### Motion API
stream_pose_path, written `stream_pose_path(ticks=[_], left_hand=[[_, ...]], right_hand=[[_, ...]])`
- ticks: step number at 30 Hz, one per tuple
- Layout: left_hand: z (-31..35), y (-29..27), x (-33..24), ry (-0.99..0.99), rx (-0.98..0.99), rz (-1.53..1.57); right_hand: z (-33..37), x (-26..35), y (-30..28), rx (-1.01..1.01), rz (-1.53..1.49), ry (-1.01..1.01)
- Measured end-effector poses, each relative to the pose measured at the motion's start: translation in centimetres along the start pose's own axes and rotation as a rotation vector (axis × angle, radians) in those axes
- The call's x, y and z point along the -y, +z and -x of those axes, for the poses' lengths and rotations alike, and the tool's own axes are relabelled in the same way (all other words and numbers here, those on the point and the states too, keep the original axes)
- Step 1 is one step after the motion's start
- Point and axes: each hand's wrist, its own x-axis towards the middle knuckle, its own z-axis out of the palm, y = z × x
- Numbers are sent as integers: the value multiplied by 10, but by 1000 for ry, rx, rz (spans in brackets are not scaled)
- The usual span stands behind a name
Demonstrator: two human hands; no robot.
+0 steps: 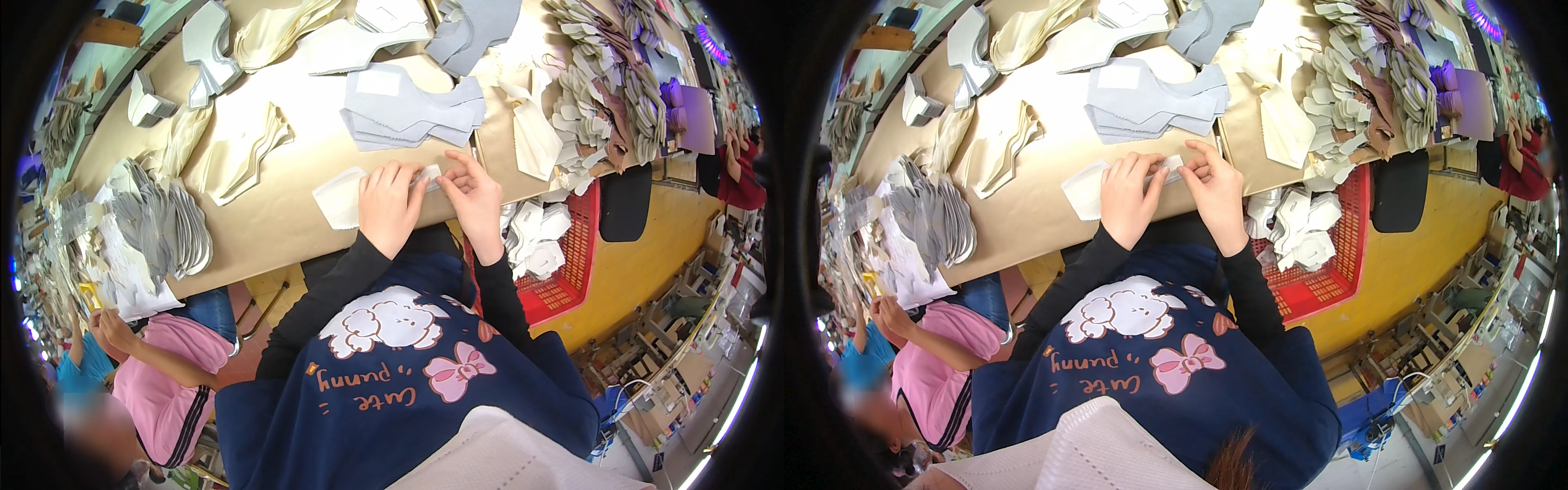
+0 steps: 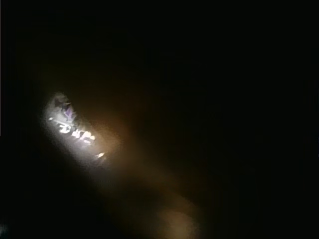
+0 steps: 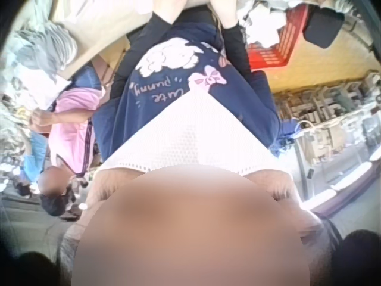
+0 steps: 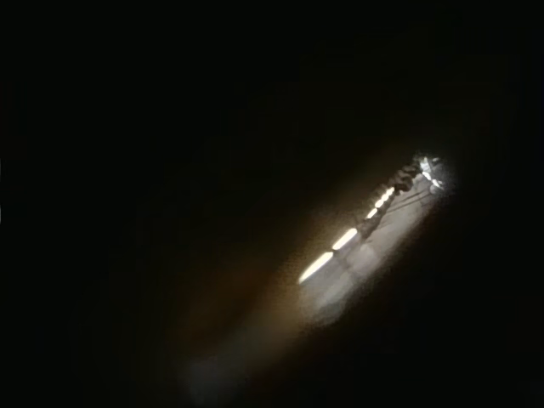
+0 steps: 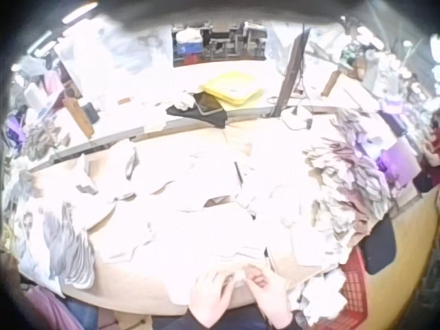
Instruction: The person folds small white fabric pieces by hand at a cluttered worktable. They repeatedly pick up pieces, fold them, and place them into a growing stack while occasionally shifting other fabric piles on the table.
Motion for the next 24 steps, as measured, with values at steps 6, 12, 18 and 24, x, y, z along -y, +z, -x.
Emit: stream_pose_path(ticks=[6, 12, 18, 24], left_hand=[[-17, 4, -1, -63, 7, 54], [-26, 1, 1, -147, 98, 108], [-30, 0, 1, -159, 126, 103], [-29, 1, -1, -156, 106, 81]], right_hand=[[1, 0, -3, 14, -43, 18], [-1, 3, -6, 41, -70, 30], [-4, 4, -8, 55, -61, 36], [-5, 3, -6, 36, -1, 19]])
